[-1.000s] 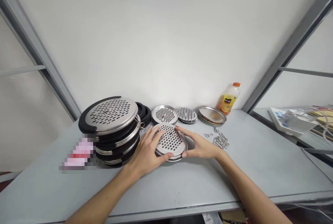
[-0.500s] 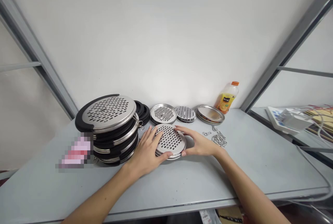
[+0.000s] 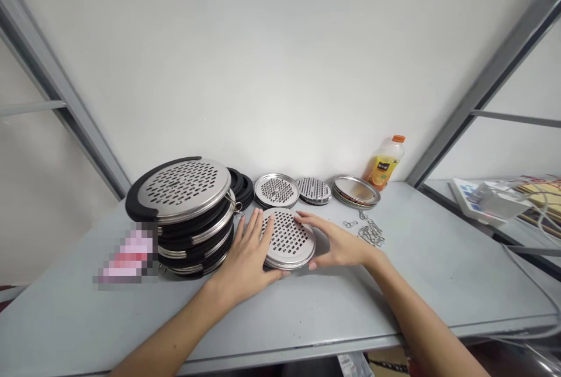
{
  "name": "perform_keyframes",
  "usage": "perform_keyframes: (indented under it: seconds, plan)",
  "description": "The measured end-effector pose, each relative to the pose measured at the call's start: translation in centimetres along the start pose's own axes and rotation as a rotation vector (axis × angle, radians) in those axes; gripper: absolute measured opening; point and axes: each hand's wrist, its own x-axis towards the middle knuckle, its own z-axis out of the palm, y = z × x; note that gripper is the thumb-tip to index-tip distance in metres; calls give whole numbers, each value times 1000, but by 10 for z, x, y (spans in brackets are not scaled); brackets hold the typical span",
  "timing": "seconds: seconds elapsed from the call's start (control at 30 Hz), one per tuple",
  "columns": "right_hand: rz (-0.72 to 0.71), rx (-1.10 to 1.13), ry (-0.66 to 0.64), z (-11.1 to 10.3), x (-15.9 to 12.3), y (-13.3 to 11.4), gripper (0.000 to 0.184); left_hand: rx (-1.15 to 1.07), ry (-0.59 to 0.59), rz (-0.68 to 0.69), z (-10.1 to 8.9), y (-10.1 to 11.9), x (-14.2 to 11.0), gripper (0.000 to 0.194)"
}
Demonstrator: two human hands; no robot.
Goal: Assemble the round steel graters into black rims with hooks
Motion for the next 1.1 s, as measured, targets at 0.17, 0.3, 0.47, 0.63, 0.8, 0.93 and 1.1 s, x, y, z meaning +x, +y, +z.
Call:
perform_keyframes:
  seconds: [0.17,0.3,0.47,0.63,0.8,0.93,1.1]
  plan:
    - [-3,-25,-1,1,1,1,97,47,19,2,2,3,-2,98]
    - [-26,-8,-13,1,2,1,97,116,27,-35,5,7,-3,99]
    - [-83,38,-30,6,1,0,98,155,48,-65,9,13,-5,100]
    - [-132,5,41,14,3,1,105,71,101,-6,8,8,-5,91]
    - [-226,-40,136,9,4,-1,76,-77,183,189,0,3,0,65]
    - [-267,-51,322,7,6,4,49,-268,275,385,-5,-1,6,52]
    - [-359,-51,483,13,8,15,36,-309,310,472,-10,-6,7,51]
